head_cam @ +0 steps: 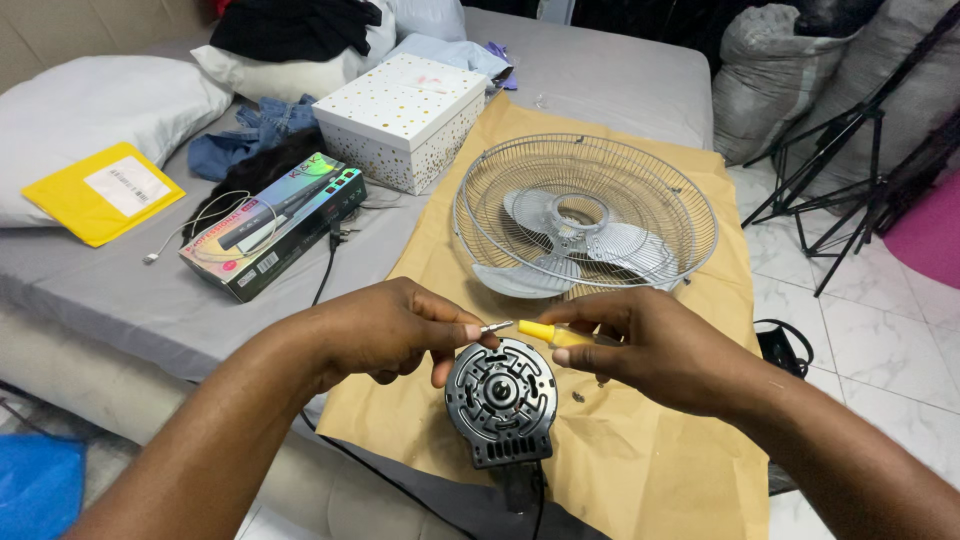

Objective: The person uses a screwdriver to loosen and tighten screws on a small black electric motor placed on a brown paper-covered surface. They repeatedly rotate the motor to access different screw locations and adjust the internal components.

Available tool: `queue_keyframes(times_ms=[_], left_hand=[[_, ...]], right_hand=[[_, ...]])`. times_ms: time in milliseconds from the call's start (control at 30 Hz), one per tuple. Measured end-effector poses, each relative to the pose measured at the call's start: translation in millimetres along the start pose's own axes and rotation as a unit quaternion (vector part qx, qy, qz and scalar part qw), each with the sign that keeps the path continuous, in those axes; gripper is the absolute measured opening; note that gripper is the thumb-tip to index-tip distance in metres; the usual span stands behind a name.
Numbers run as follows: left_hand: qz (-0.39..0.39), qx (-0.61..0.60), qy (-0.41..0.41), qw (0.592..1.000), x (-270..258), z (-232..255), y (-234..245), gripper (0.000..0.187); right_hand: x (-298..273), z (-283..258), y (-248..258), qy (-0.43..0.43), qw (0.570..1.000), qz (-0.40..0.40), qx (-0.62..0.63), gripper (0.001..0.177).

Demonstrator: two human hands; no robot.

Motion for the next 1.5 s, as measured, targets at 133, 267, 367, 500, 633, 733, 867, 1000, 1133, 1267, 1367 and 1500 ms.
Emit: queue_keyframes(times_ms=[133, 267, 367, 500, 633, 733, 867, 1000, 1133, 1267, 1367, 1500], left_hand=[[-0.006, 0.015, 0.001, 1.000, 0, -2, -1, 0.034], [-0.027, 0.048, -0.012, 0.998, -3, -3, -2, 0.032], [-0.066, 0.084, -0.018, 0.994, -5, -1, -4, 0.029], [-0.085, 0.116, -0.036, 0.989, -5, 7, -7, 0.028], [-0.069, 0.084, -0.052, 0.993, -6, 19, -4, 0.037], [-0.039, 0.059, -0.097, 0.993, -10, 31, 15, 0.042], [0.104, -0.057, -0.109, 0.987, -19, 34, 59, 0.038], [0.074, -0.064, -0.110, 0.989, -12, 14, 49, 0.038], [0.096, -0.064, -0.133, 0.984, 4, 0, 33, 0.040], [0.077, -0.078, -0.129, 0.986, 11, 1, 24, 0.041], [0.052, -0.069, -0.131, 0.988, 11, 5, 21, 0.040], [0.031, -0.091, -0.126, 0.987, 15, 2, 14, 0.040]], right_hand=[[-2, -3, -2, -0.018, 1.000, -0.002, -0.018, 0.046], [-5, -14, -7, 0.035, 0.998, -0.022, -0.045, 0.045], [-7, -20, -10, 0.044, 0.994, -0.040, -0.088, 0.045], [-8, -27, -15, 0.051, 0.991, -0.062, -0.106, 0.041], [-6, -26, -19, 0.042, 0.996, -0.057, -0.052, 0.035], [-4, -20, -29, 0.062, 0.996, -0.057, 0.038, 0.034], [1, -2, -30, 0.035, 0.992, -0.019, 0.119, 0.032], [0, 2, -30, 0.064, 0.983, -0.027, 0.168, 0.034], [-6, 8, -29, 0.035, 0.987, -0.017, 0.156, 0.037], [-10, 8, -30, 0.007, 0.983, -0.053, 0.177, 0.035], [-9, 9, -25, -0.006, 0.989, -0.041, 0.139, 0.034], [-10, 13, -23, -0.006, 0.986, -0.054, 0.156, 0.032]])
Point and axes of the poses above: each hand's wrist, its own x-axis towards the middle knuckle, its own y-axis out of the back of the hand, z = x × y, the point moved 6 cm from there along x, towards the middle knuckle, and after that the axes turned 9 degrees about -y, right-handed, at the moved point
